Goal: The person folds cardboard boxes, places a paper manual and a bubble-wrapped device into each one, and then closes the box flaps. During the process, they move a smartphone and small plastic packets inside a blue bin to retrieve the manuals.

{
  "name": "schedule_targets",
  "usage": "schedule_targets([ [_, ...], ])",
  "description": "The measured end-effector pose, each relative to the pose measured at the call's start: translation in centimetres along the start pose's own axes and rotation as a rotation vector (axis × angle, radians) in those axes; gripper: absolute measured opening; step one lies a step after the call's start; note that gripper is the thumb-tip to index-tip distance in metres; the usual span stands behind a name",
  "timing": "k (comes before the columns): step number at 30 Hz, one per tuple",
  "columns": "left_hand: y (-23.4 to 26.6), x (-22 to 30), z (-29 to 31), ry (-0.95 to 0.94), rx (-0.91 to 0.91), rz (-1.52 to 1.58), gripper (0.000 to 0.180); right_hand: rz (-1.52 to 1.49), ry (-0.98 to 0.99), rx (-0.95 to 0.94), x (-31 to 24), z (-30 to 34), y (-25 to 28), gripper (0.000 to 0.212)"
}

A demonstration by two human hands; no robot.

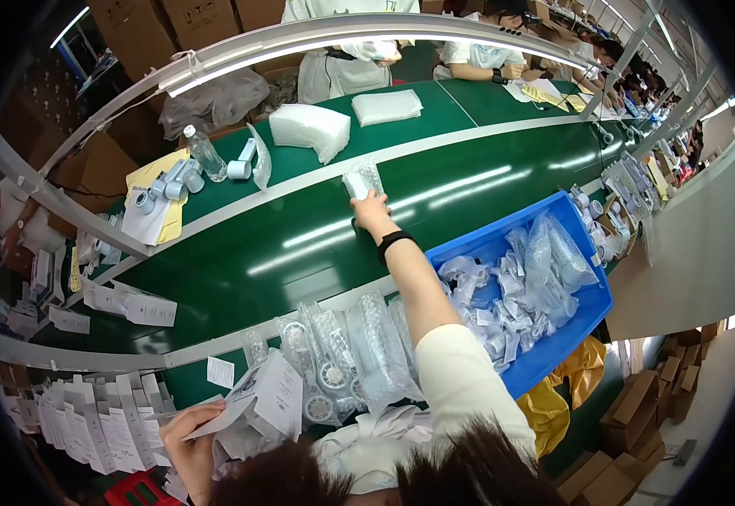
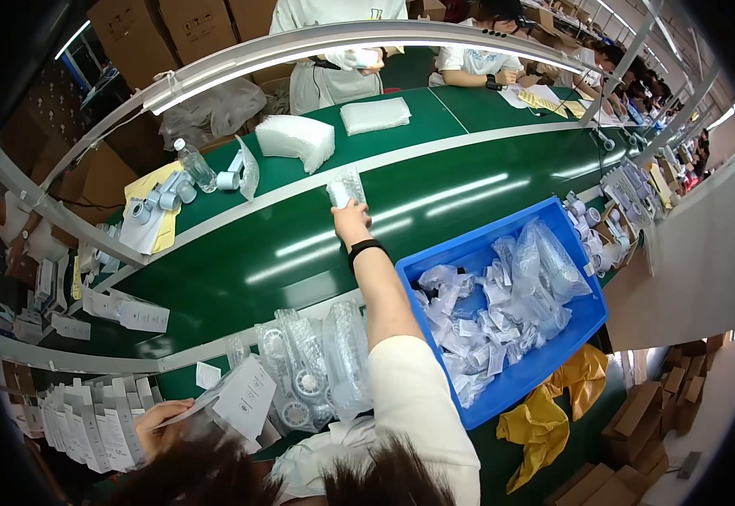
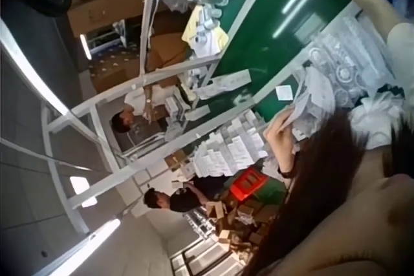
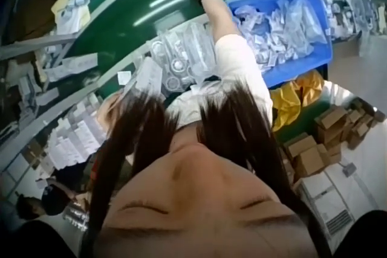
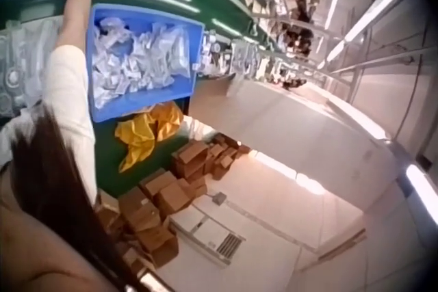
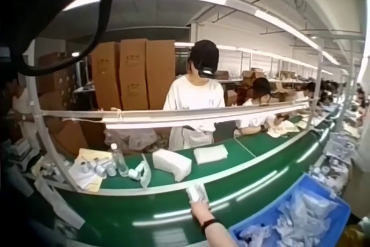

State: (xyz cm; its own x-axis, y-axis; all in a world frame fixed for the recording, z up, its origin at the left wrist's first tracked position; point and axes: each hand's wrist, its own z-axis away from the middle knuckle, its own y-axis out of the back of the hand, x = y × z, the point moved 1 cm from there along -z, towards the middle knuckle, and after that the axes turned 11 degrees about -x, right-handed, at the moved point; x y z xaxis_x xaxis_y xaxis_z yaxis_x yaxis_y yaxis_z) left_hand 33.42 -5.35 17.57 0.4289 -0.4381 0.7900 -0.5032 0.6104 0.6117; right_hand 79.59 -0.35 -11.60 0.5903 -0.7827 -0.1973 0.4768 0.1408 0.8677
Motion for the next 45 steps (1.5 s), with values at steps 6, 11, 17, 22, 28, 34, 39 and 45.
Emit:
schedule_targets([
  [6, -1.4, 0.3, -1.9, -0.037, -0.025, 0.045, 0.015, 0.074, 0.507, -0.32, 1.3, 14.0, 13.7, 0.048],
  [11, -2.8, -0.4, -1.4, -0.027, -0.011, 0.149, 0.011, 0.119, 0.57, -0.057, 4.2, 35.0, 13.5, 0.05],
  [17, -5.5, -0.8, -2.0, -0.057, -0.138, 0.136, 0.009, 0.12, 0.506, 0.027, 5.9, 40.5, 2.3, 0.065],
  [22, -6.4, -1.8, -1.9, -0.021, -0.136, 0.151, 0.009, 0.137, 0.563, 0.022, 4.5, 40.2, 3.4, 0.07],
  [28, -7.0, -1.0, -1.8, -0.032, -0.113, 0.176, 0.01, 0.067, 0.645, -0.302, 5.8, 34.7, 5.1, 0.077],
  [34, -7.3, -0.8, -1.8, 0.019, -0.085, 0.2, 0.011, 0.033, 0.557, -0.42, 7.5, 33.2, 5.1, 0.072],
  [39, -7.9, -1.0, -1.9, 0.005, -0.087, 0.22, 0.008, -0.453, 0.541, -0.307, 9.3, 33.3, 6.9, 0.054],
  [45, -7.9, -1.2, -1.6, -0.016, -0.047, 0.218, 0.011, -1.064, 0.375, -0.187, 20.3, 38.0, 12.3, 0.049],
])
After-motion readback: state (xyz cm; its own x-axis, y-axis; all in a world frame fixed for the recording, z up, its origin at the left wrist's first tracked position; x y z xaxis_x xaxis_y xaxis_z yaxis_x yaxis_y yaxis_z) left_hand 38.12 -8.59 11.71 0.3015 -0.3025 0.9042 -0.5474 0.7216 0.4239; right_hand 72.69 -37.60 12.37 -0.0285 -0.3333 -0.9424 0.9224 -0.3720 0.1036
